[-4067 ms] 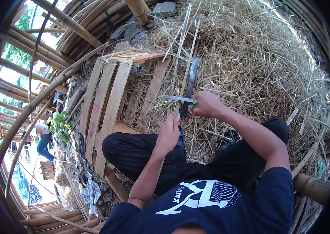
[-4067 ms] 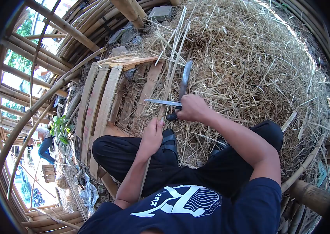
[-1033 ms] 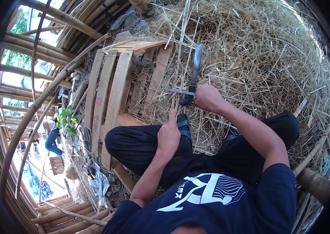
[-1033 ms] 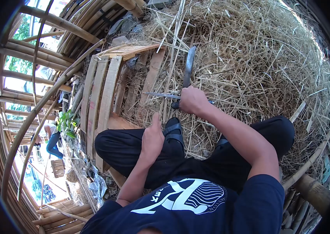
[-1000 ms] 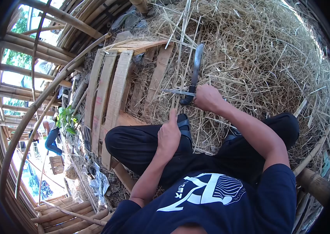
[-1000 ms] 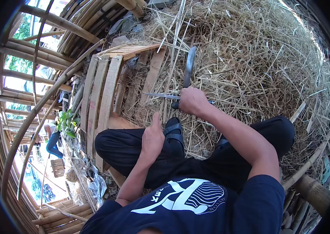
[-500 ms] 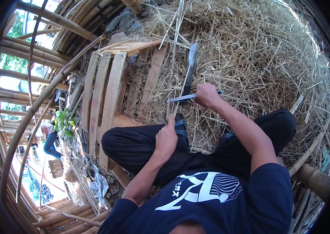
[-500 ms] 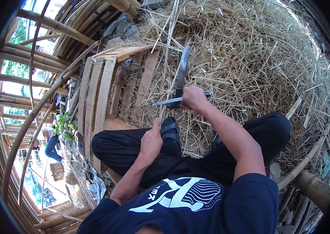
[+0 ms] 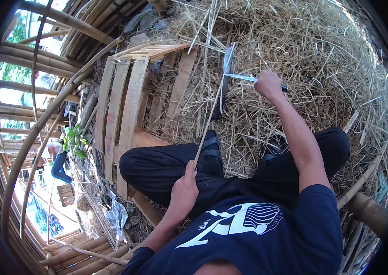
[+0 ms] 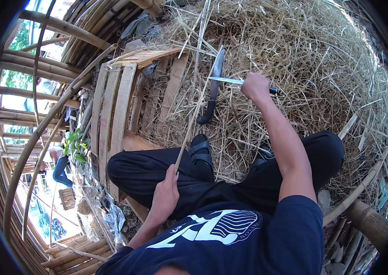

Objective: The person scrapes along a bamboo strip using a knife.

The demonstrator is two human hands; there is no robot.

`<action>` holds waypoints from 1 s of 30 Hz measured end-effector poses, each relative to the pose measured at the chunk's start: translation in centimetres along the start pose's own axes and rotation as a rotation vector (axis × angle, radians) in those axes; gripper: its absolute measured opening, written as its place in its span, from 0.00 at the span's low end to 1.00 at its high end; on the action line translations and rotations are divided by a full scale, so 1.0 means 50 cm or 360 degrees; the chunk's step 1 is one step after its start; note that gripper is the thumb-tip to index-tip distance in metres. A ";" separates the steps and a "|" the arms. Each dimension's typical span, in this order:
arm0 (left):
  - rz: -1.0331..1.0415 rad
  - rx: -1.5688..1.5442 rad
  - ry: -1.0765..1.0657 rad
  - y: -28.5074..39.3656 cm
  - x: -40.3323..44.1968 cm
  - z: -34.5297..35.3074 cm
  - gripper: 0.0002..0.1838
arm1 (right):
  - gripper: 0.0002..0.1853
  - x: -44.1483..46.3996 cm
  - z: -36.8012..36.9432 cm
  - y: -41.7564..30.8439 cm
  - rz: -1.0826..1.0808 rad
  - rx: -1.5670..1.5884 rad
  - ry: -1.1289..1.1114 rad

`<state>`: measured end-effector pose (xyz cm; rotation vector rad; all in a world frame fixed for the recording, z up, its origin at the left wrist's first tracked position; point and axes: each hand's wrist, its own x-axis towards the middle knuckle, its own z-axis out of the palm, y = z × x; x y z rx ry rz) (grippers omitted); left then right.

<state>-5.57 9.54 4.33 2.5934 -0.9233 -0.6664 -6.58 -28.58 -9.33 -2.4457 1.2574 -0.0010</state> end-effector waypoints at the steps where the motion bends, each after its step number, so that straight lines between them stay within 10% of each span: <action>1: -0.0014 0.0055 -0.0025 -0.006 -0.001 -0.003 0.20 | 0.11 -0.004 0.003 -0.013 -0.0014 0.0007 0.0006; 14: 0.0097 -0.0210 0.0185 0.001 0.044 -0.021 0.18 | 0.18 -0.069 -0.014 -0.111 0.0282 0.1252 -0.1002; 19: 0.0129 -0.0301 0.0174 -0.001 0.050 -0.020 0.17 | 0.11 -0.085 -0.011 -0.125 0.0091 0.0947 -0.0608; 22: 0.0224 -0.0417 0.0270 0.001 0.057 -0.023 0.16 | 0.16 -0.101 -0.027 -0.138 0.0580 0.1749 -0.1299; 26: 0.0107 -0.0474 0.0269 0.013 0.069 -0.039 0.15 | 0.15 -0.191 -0.080 -0.192 -0.0341 0.0467 -0.0606; 30: 0.0133 -0.0385 0.0254 0.007 0.074 -0.035 0.16 | 0.17 -0.195 -0.099 -0.206 -0.0492 0.0260 -0.0544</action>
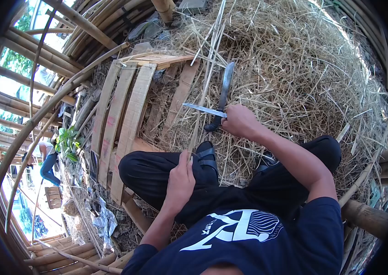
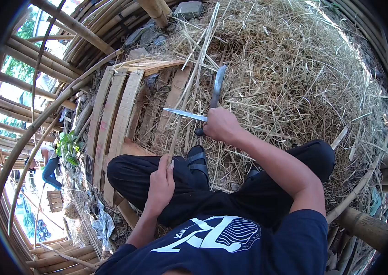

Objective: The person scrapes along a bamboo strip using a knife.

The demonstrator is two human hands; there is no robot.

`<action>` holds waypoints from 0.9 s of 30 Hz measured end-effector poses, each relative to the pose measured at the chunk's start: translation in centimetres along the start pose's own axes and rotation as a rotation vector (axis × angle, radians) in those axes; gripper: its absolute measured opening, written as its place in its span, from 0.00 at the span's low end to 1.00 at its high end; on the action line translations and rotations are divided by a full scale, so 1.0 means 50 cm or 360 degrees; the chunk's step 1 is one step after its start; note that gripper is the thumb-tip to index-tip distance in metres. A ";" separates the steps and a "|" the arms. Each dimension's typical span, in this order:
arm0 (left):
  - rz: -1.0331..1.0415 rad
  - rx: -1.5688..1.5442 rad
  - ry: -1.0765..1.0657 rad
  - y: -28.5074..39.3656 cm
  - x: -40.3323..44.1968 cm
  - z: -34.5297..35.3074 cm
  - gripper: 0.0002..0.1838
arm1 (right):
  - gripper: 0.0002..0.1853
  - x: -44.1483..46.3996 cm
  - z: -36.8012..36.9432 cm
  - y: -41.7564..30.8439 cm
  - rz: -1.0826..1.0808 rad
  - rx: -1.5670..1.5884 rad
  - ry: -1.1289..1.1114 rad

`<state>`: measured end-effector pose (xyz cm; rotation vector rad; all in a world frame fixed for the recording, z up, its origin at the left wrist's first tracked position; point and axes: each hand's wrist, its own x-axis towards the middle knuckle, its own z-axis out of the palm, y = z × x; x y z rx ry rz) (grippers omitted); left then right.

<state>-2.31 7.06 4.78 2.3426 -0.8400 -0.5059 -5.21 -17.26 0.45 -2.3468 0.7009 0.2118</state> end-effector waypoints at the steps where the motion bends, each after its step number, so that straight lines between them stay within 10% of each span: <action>1: 0.0000 0.0056 -0.0038 -0.002 -0.002 0.004 0.17 | 0.16 0.007 -0.006 0.004 -0.0008 -0.0088 0.0003; 27: 0.0052 -0.0176 -0.0365 0.031 -0.093 0.052 0.18 | 0.11 0.138 -0.183 0.319 0.0241 -0.0628 0.0318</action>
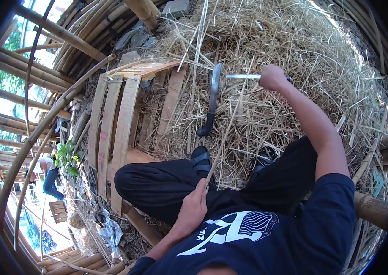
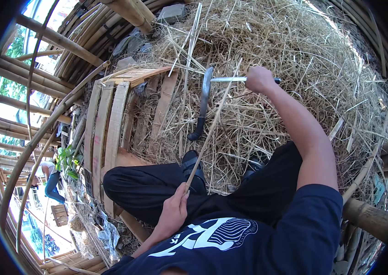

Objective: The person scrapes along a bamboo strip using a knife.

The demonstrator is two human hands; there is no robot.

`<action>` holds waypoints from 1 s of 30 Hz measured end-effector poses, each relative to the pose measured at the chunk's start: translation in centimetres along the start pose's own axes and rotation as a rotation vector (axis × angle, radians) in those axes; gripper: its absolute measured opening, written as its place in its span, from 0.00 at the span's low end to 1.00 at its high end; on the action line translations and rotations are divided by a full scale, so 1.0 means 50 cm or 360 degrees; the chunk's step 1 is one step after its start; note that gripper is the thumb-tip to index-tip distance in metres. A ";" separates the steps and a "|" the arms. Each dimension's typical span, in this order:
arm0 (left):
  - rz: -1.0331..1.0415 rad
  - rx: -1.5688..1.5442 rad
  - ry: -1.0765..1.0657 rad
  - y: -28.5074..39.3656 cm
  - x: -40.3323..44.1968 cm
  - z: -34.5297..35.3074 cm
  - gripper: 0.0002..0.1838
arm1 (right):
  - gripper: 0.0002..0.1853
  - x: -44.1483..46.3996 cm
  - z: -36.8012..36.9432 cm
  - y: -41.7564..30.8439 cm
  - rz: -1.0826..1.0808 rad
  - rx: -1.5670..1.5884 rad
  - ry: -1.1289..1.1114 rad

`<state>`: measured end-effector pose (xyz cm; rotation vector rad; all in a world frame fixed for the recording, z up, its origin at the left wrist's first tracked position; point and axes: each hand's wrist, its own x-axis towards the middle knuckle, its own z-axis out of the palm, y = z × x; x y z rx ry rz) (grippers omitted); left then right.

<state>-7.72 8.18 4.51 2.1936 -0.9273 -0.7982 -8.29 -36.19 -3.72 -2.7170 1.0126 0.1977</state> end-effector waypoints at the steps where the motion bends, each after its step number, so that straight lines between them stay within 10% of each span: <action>1: -0.0030 -0.0044 -0.0033 0.002 -0.008 -0.002 0.18 | 0.11 0.007 -0.007 0.026 0.0134 -0.0019 0.0010; 9: 0.0022 -0.0042 -0.0122 -0.021 -0.059 -0.041 0.18 | 0.15 0.036 0.024 0.122 0.0360 -0.0140 0.0068; 11: -0.0020 0.0021 -0.0057 -0.029 -0.086 -0.071 0.18 | 0.16 0.050 0.031 0.192 0.1073 0.0318 0.0305; 16: -0.0281 -0.0053 0.0062 -0.059 -0.096 -0.126 0.15 | 0.18 0.013 -0.032 0.257 0.0909 -0.0003 0.0299; 30: -0.0384 -0.0675 -0.0235 -0.034 0.034 -0.231 0.18 | 0.25 -0.076 -0.117 -0.164 -0.0303 0.1071 0.0355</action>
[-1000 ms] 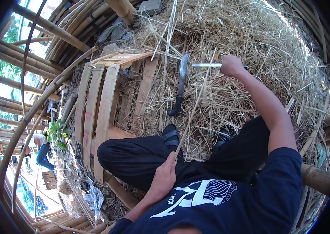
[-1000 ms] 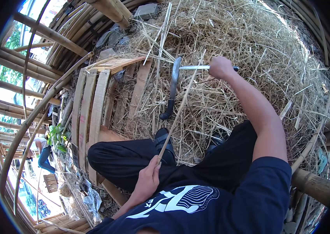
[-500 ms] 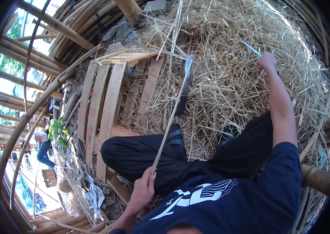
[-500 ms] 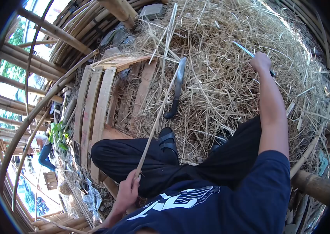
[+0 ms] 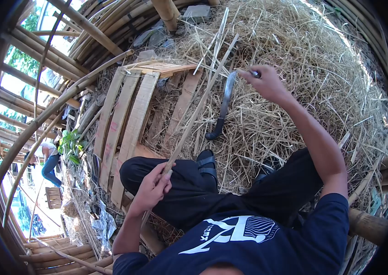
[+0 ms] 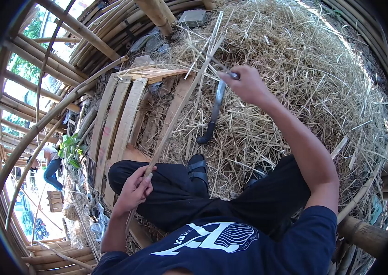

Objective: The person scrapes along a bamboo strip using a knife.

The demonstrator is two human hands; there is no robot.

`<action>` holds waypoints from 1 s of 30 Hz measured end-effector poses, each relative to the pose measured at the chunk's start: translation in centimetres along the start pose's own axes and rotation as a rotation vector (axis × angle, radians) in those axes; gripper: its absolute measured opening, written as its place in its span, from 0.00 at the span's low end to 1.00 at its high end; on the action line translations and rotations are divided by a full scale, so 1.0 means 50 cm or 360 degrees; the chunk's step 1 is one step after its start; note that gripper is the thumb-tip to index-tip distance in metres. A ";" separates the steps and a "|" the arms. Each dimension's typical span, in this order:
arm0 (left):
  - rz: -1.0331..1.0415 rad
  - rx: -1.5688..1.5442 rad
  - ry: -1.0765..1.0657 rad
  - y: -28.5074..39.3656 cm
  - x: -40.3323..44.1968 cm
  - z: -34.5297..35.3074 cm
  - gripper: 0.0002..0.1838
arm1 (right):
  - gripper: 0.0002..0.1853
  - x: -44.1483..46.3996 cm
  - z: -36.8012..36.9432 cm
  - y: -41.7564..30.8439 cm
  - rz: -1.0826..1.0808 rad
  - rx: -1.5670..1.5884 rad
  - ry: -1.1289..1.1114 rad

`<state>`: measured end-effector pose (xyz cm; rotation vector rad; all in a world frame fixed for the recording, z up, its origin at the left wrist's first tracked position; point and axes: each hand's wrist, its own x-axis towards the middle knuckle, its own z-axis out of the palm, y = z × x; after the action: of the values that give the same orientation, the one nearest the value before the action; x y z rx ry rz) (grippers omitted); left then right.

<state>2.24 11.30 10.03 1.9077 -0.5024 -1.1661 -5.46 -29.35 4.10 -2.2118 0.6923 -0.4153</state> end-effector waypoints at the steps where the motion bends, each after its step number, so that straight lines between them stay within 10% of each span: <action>1: -0.0006 -0.0002 0.0006 0.002 0.004 0.003 0.18 | 0.26 -0.010 0.015 -0.012 0.0001 0.0073 -0.0214; 30: 0.0487 -0.0018 0.0237 -0.110 0.261 0.124 0.08 | 0.19 -0.153 0.170 -0.056 -0.0461 -0.0134 -0.0862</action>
<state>2.84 2.85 -2.90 1.8151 -0.6760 -0.8213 -6.46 -18.31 0.10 -2.3618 0.1009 0.0834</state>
